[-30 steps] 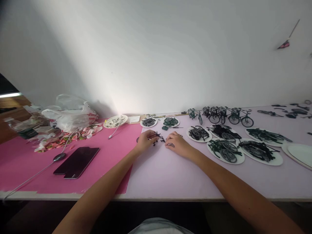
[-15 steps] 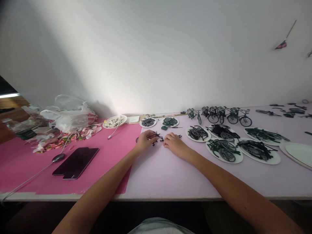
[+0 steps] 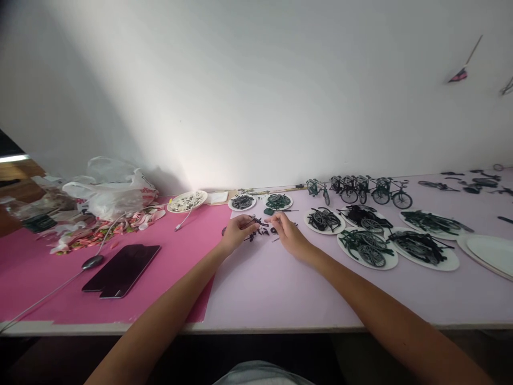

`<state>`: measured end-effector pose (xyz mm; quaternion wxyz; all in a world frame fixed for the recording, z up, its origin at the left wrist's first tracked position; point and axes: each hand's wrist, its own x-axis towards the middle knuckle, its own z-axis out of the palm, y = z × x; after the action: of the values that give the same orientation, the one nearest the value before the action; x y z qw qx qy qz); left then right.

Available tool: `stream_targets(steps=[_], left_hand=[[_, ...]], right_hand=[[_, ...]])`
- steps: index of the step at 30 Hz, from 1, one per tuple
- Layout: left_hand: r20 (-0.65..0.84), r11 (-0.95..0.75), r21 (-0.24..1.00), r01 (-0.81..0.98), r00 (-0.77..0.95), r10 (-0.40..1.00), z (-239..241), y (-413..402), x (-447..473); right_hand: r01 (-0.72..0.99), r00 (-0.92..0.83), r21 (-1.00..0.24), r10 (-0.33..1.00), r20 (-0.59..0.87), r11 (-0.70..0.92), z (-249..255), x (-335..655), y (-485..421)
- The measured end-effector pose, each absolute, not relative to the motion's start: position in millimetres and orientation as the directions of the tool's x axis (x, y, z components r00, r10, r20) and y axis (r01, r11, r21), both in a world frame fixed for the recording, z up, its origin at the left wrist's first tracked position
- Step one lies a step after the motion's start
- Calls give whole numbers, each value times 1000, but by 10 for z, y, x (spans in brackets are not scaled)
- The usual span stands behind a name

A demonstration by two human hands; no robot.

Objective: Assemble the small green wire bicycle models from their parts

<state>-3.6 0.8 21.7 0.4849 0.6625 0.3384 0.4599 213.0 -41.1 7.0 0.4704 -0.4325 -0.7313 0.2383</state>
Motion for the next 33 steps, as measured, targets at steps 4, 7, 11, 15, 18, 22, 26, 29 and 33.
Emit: stream_targets(steps=[4,7,11,15,18,22,26,29,33], left_hand=[[253,-274,962,-5,395,883,233,-19,-20],[253,-281,960,4,425,869,229,-18,-18],[297,-335,941,38,377,877,177,10,-13],[388,-424,894,146,225,894,141,-7,6],[494,-511,823,247,131,859,142,-32,17],[633,-614,696,371,85,769,181,-50,13],[683,-662,572,484,165,711,256,-106,10],[662,-670,531,519,240,710,293,-161,22],[656,-690,512,512,285,699,285,-175,41]], right_hand=[[268,-142,-850,892,430,453,-1,2063,-379],[79,-120,-902,902,414,425,-53,2015,-332],[-72,-97,-919,914,394,388,-51,1993,-316],[-116,-86,-930,929,359,349,-19,1993,-329],[-154,-75,-929,934,349,335,-7,1989,-326],[-183,-79,-932,940,331,313,1,1992,-325],[-206,-105,-933,941,321,295,12,2000,-355],[-209,-106,-934,942,318,291,21,1997,-378],[-201,-86,-931,941,326,304,33,1990,-385]])
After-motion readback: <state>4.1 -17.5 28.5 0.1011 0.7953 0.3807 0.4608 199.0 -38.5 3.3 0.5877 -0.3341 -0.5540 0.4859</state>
